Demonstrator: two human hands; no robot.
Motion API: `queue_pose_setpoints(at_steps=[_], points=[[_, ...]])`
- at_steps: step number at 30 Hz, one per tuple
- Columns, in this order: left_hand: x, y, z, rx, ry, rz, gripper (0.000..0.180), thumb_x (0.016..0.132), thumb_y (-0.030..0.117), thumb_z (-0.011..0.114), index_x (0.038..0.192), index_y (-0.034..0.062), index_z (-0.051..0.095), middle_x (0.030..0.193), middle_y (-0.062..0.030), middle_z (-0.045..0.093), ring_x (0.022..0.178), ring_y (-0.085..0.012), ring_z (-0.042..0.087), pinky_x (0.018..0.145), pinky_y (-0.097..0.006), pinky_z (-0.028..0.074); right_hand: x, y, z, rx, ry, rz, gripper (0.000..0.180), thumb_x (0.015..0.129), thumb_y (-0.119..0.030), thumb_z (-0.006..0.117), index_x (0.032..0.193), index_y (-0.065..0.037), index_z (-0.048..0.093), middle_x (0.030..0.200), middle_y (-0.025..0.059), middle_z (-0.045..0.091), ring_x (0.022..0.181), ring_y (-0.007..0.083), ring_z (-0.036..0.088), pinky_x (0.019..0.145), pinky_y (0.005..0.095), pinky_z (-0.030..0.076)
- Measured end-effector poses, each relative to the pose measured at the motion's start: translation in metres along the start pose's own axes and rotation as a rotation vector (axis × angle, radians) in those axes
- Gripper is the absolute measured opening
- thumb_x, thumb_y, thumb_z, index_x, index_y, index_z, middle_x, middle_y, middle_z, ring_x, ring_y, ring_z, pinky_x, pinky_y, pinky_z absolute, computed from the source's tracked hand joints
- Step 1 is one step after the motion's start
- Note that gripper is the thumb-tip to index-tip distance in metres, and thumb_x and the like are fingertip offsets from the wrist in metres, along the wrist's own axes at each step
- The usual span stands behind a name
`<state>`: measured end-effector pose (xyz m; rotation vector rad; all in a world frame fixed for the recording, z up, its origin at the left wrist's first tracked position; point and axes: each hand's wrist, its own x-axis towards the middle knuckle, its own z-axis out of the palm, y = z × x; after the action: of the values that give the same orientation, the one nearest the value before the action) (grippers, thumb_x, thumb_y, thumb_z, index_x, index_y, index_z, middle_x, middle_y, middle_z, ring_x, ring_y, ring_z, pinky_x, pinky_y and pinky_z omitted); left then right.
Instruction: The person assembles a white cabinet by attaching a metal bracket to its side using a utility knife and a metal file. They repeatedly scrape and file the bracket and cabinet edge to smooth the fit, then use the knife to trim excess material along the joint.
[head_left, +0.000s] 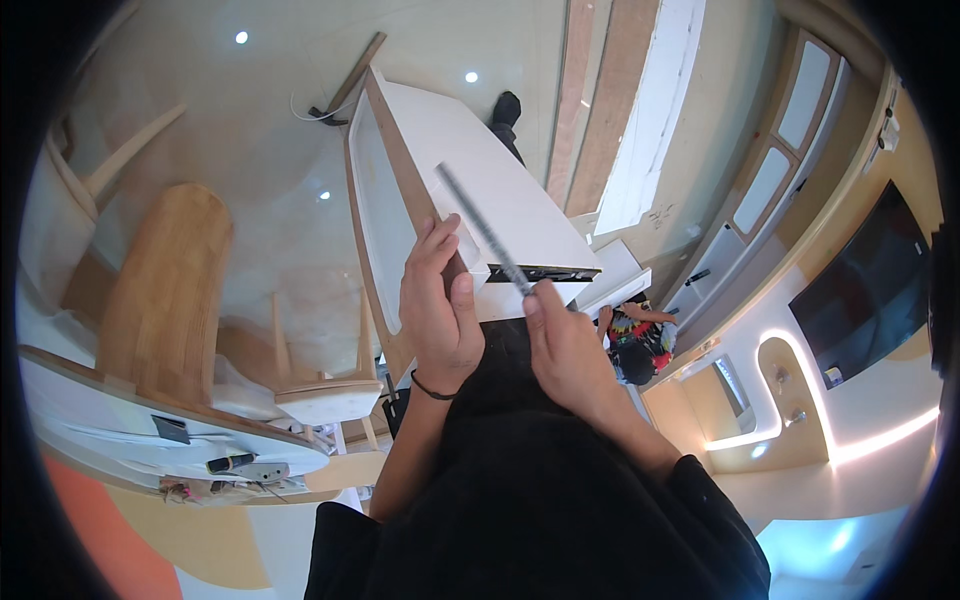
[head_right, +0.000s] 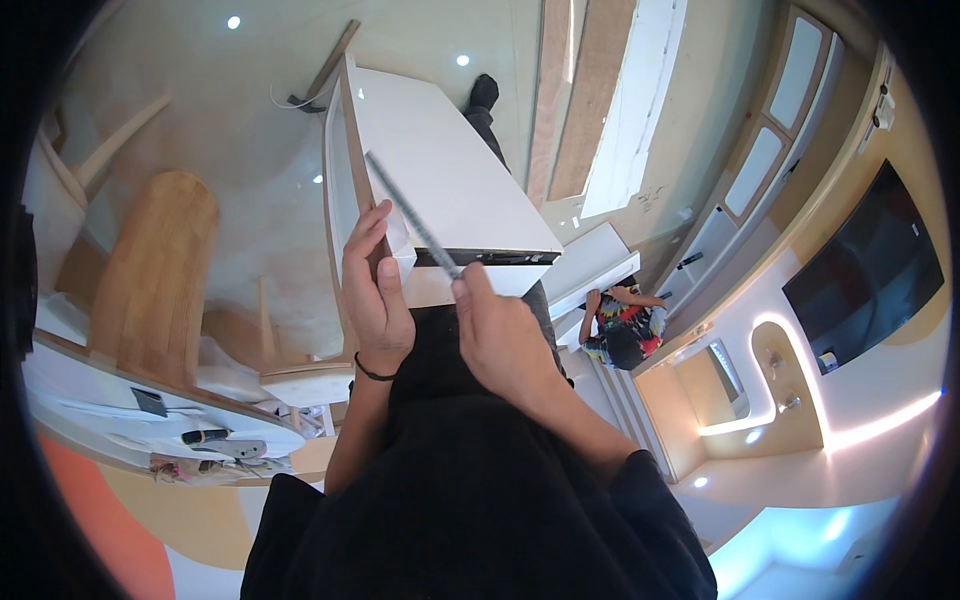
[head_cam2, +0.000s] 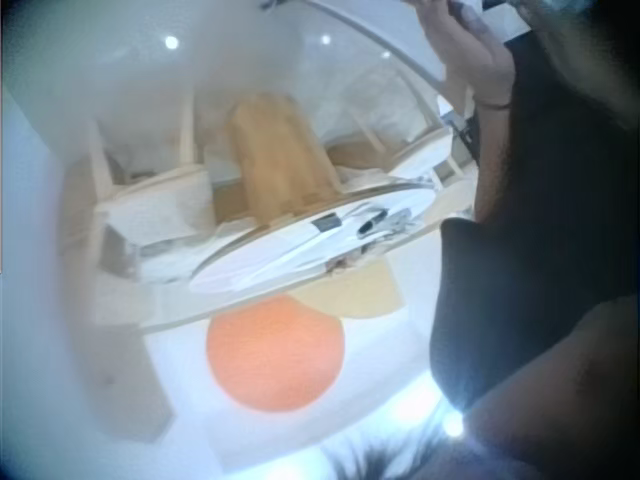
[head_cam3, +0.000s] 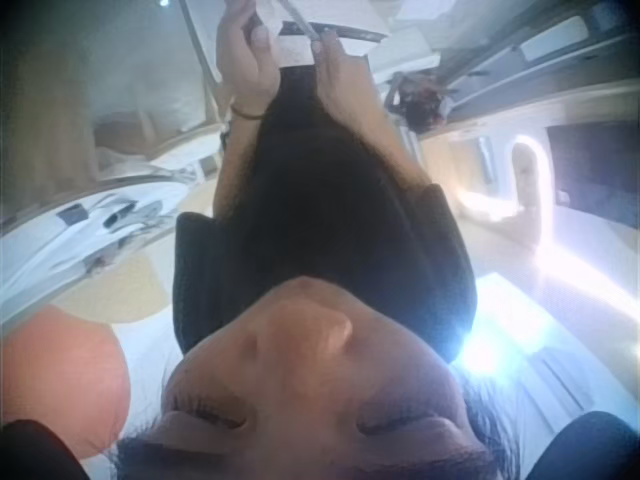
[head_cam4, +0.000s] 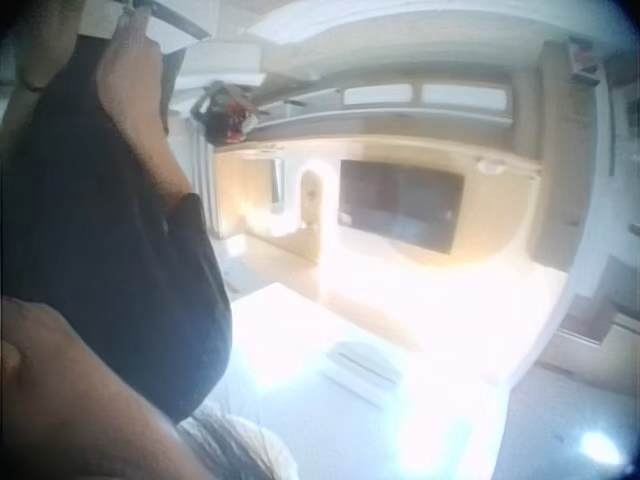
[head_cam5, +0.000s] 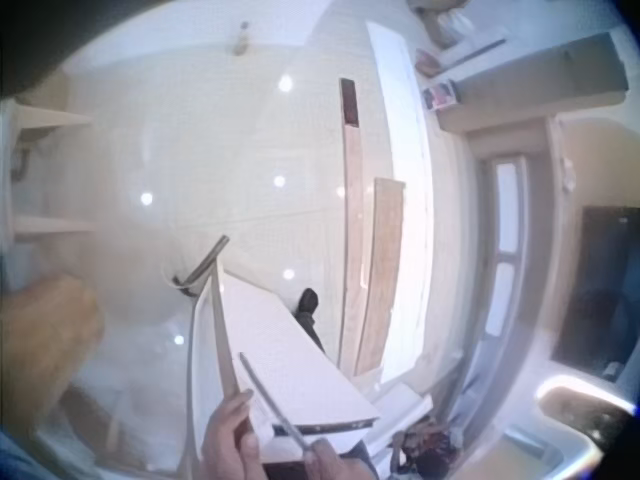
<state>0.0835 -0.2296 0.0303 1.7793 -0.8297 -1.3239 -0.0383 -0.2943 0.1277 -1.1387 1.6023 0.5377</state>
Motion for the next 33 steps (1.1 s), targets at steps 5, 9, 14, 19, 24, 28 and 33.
queue_pose_setpoints(at_steps=[5, 9, 14, 19, 24, 28, 33], points=[[0.003, 0.001, -0.013, -0.028, -0.064, 0.078, 0.025, 0.093, 0.000, 0.059, 0.118, 0.0004, 0.056, 0.137, -0.0199, 0.056, 0.132, -0.0376, 0.051, 0.107, -0.045, 0.044, 0.014, 0.031, -0.003, 0.215, 0.159, 0.012, 0.024, 0.111, -0.024, 0.040, 0.109, -0.001, 0.047, 0.061, 0.0248, 0.053, 0.058, 0.0483, 0.057, 0.055, 0.0509, 0.040], [0.011, 0.003, -0.022, 0.017, -0.148, 0.026, 0.027, 0.086, -0.004, 0.066, 0.111, 0.0043, 0.061, 0.133, -0.0156, 0.054, 0.124, -0.0327, 0.054, 0.105, -0.040, 0.043, 0.012, 0.057, 0.003, 0.287, 0.109, 0.051, 0.023, 0.110, -0.022, 0.041, 0.109, -0.001, 0.048, 0.060, 0.0208, 0.051, 0.055, 0.0420, 0.055, 0.053, 0.0453, 0.038], [0.020, 0.001, -0.025, -0.166, -0.190, -0.063, 0.023, 0.082, -0.005, 0.067, 0.102, 0.0067, 0.065, 0.128, -0.0113, 0.053, 0.112, -0.0267, 0.053, 0.103, -0.036, 0.041, 0.004, 0.101, 0.025, 0.288, 0.201, -0.086, 0.023, 0.107, -0.019, 0.048, 0.118, 0.001, 0.050, 0.066, 0.0202, 0.056, 0.058, 0.0387, 0.058, 0.055, 0.0439, 0.043], [0.028, 0.000, -0.035, -0.179, -0.288, -0.047, 0.022, 0.083, -0.006, 0.067, 0.101, 0.0076, 0.065, 0.126, -0.0103, 0.053, 0.116, -0.0248, 0.051, 0.104, -0.038, 0.040, 0.002, 0.160, 0.042, 0.021, 0.392, -0.452, 0.026, 0.090, -0.004, 0.066, 0.115, -0.002, 0.061, 0.085, 0.0160, 0.060, 0.064, 0.0324, 0.060, 0.056, 0.0435, 0.048], [0.026, 0.008, -0.035, -0.207, -0.243, -0.111, 0.022, 0.084, -0.008, 0.068, 0.100, 0.0076, 0.065, 0.126, -0.0113, 0.055, 0.118, -0.0246, 0.053, 0.104, -0.039, 0.041, 0.005, 0.197, 0.033, -0.177, 0.332, -0.682, 0.053, 0.075, 0.002, 0.076, 0.125, -0.015, 0.069, 0.090, 0.0047, 0.054, 0.077, 0.0226, 0.055, 0.067, 0.0383, 0.049], [0.017, 0.018, -0.027, -0.220, -0.086, -0.164, 0.020, 0.086, -0.007, 0.071, 0.101, 0.0052, 0.065, 0.124, -0.0119, 0.058, 0.114, -0.0231, 0.056, 0.101, -0.035, 0.044, 0.012, 0.192, 0.035, -0.321, 0.325, -0.728, 0.062, 0.074, -0.001, 0.072, 0.133, -0.021, 0.069, 0.096, 0.0030, 0.053, 0.087, 0.0220, 0.054, 0.075, 0.0338, 0.046], [0.006, 0.026, -0.021, 0.099, 0.002, -0.043, 0.021, 0.086, -0.005, 0.073, 0.105, 0.0023, 0.067, 0.115, -0.0102, 0.061, 0.104, -0.0194, 0.059, 0.088, -0.030, 0.048, 0.026, 0.178, 0.042, -0.379, 0.302, -0.737, 0.058, 0.076, -0.002, 0.068, 0.131, -0.022, 0.071, 0.098, 0.0027, 0.054, 0.093, 0.0229, 0.052, 0.086, 0.0385, 0.045]])
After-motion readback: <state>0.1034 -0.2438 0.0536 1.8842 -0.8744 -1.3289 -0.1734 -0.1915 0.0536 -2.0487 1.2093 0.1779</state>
